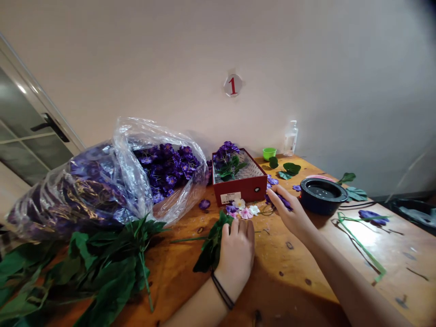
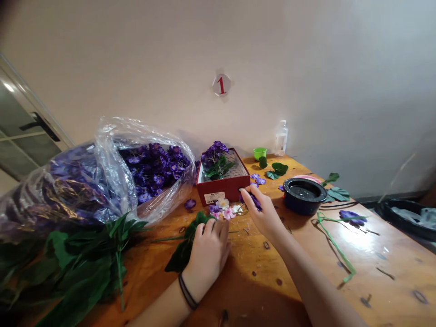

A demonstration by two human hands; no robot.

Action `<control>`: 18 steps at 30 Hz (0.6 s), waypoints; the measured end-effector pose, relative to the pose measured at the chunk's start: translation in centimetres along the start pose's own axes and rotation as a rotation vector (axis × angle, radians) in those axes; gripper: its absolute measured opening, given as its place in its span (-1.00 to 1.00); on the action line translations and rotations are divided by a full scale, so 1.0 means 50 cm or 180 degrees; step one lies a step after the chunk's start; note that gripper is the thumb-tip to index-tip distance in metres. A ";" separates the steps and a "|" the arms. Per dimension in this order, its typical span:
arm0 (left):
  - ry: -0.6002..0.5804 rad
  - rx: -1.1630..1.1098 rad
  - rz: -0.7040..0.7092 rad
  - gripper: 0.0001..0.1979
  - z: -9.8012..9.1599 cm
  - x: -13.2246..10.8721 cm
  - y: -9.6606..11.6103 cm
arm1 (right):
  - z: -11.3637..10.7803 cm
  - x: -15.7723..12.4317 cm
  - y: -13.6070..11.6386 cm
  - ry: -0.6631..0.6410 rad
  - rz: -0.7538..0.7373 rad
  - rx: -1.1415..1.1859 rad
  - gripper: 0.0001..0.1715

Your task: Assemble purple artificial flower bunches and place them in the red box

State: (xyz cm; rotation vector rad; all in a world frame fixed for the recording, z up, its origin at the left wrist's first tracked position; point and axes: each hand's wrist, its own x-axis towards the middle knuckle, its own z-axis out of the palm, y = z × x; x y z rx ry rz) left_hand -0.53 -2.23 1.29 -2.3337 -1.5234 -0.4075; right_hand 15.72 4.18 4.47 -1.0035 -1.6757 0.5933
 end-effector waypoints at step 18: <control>0.0434 -0.0325 0.0072 -0.83 -0.011 0.025 -0.095 | -0.002 0.002 0.006 0.0264 0.0256 0.0537 -0.64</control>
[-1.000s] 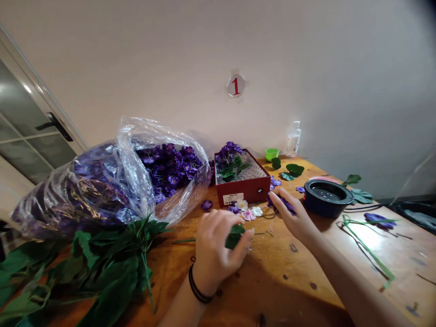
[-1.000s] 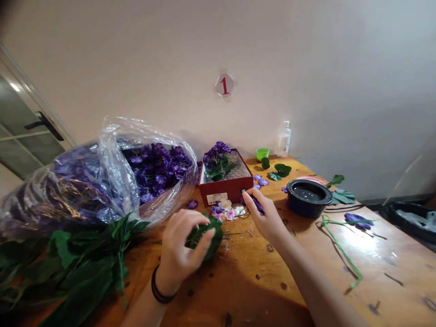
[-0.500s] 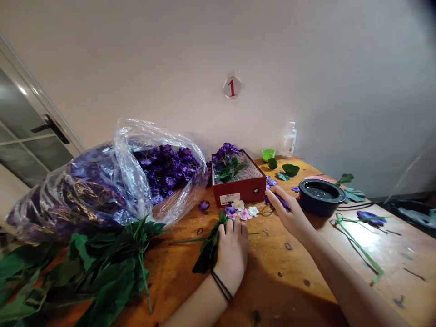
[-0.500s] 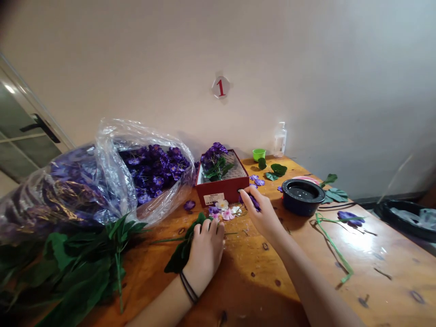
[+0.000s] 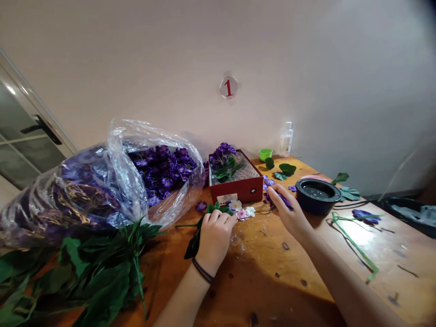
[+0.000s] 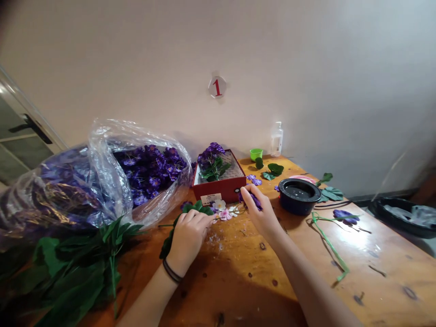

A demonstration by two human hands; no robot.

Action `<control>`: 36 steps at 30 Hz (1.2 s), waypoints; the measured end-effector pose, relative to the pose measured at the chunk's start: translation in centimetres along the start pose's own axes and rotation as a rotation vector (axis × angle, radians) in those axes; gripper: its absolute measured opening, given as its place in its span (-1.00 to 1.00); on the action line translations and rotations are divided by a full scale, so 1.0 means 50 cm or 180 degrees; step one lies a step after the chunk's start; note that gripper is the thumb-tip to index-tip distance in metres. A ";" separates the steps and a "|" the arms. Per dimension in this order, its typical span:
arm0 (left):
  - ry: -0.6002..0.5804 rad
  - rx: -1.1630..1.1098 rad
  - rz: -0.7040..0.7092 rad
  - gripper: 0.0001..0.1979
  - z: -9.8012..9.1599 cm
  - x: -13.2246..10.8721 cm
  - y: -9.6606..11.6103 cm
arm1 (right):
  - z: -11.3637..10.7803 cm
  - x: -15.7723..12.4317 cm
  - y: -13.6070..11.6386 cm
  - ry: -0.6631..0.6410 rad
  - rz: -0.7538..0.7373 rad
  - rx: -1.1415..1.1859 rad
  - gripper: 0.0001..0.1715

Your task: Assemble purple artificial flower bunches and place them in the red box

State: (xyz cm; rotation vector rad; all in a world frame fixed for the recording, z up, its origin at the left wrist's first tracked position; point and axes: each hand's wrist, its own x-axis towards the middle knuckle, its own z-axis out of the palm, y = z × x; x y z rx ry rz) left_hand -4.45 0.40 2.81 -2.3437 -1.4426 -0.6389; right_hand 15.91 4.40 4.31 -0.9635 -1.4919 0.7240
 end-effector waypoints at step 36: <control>0.0123 0.0218 -0.0027 -0.84 0.003 -0.001 -0.005 | 0.030 -0.016 -0.007 -0.0183 -0.0367 -0.0432 -0.71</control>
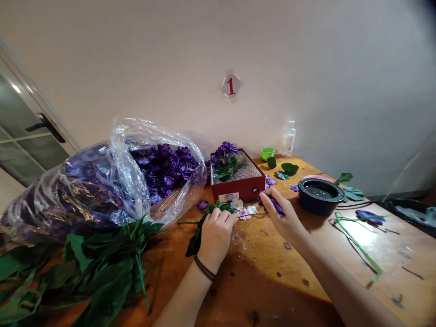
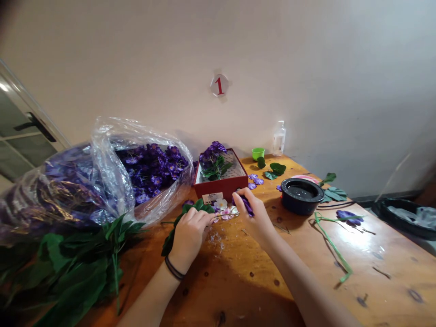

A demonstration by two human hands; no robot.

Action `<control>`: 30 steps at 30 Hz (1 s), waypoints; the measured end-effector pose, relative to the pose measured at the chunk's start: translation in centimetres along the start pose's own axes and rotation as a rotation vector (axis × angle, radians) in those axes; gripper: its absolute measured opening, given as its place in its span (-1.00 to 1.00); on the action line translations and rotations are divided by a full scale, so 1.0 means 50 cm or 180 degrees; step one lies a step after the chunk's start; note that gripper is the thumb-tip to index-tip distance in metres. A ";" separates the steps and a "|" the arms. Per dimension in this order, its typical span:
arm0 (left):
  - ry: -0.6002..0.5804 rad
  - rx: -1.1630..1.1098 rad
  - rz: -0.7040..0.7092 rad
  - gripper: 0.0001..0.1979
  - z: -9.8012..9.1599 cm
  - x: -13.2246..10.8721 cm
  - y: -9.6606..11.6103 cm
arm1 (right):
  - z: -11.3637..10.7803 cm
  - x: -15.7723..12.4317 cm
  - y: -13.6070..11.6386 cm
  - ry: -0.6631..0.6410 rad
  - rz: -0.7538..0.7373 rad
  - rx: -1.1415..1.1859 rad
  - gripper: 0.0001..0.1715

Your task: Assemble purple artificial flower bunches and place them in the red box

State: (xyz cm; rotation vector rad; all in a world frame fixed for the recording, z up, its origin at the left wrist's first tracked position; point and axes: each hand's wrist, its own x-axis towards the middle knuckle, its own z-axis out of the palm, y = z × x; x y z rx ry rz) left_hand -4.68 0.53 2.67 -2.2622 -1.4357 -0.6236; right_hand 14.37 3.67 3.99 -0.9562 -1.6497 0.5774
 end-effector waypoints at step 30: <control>0.0119 0.0327 0.0501 -0.91 -0.008 0.008 -0.024 | -0.006 0.005 0.044 -0.0624 0.0267 0.0402 -0.60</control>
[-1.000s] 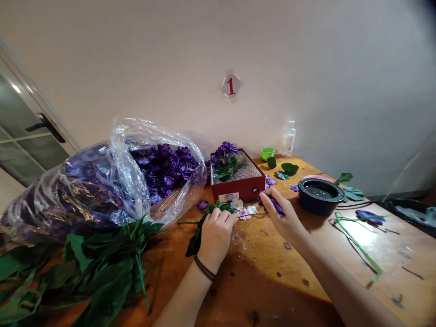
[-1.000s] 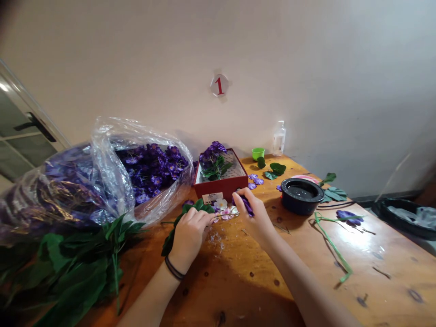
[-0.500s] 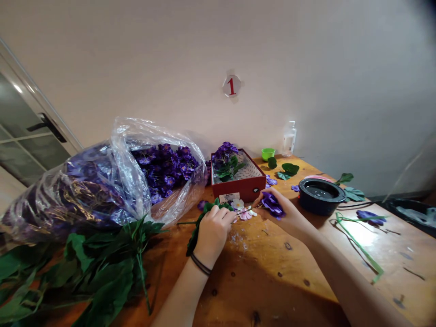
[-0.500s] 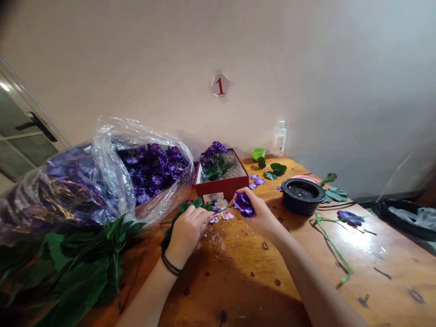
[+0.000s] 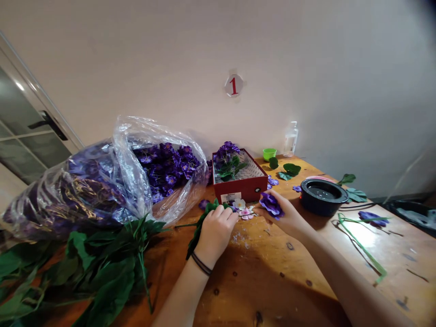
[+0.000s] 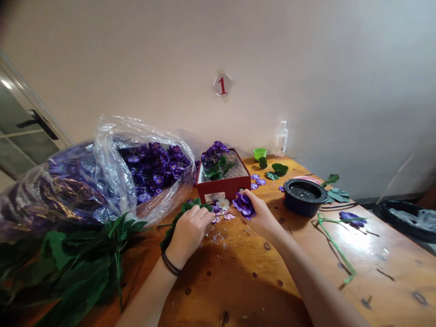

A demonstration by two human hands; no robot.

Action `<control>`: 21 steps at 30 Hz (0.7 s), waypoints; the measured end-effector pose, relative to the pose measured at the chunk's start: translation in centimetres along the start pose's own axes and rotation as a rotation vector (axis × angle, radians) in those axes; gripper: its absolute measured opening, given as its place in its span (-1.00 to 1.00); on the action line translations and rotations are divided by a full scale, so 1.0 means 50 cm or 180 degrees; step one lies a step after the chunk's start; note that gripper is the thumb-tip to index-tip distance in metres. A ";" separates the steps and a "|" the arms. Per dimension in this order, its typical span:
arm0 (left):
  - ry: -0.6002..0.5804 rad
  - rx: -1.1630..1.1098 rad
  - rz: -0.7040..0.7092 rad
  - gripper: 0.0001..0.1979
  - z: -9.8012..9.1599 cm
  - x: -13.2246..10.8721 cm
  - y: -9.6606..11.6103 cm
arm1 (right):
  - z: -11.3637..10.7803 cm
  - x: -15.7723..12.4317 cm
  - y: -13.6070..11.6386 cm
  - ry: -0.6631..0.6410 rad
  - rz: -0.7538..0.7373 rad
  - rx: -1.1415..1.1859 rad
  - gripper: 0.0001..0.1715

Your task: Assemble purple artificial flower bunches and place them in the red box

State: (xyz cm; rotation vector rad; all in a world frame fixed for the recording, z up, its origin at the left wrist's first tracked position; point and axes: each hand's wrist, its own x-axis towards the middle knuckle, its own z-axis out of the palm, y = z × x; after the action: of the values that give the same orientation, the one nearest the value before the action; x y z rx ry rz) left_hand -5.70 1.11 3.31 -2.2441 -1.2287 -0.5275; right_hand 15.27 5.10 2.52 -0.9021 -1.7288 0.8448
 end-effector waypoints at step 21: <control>-0.0627 -0.0251 -0.0296 -0.88 0.001 -0.002 0.010 | 0.021 0.000 -0.002 0.0420 -0.0413 -0.0954 -0.63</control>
State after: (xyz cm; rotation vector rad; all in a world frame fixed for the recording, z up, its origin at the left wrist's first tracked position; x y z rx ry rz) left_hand -5.35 0.84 3.09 -2.3593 -1.4390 -0.4030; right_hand 14.24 4.91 2.29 -1.0056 -1.8036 0.4373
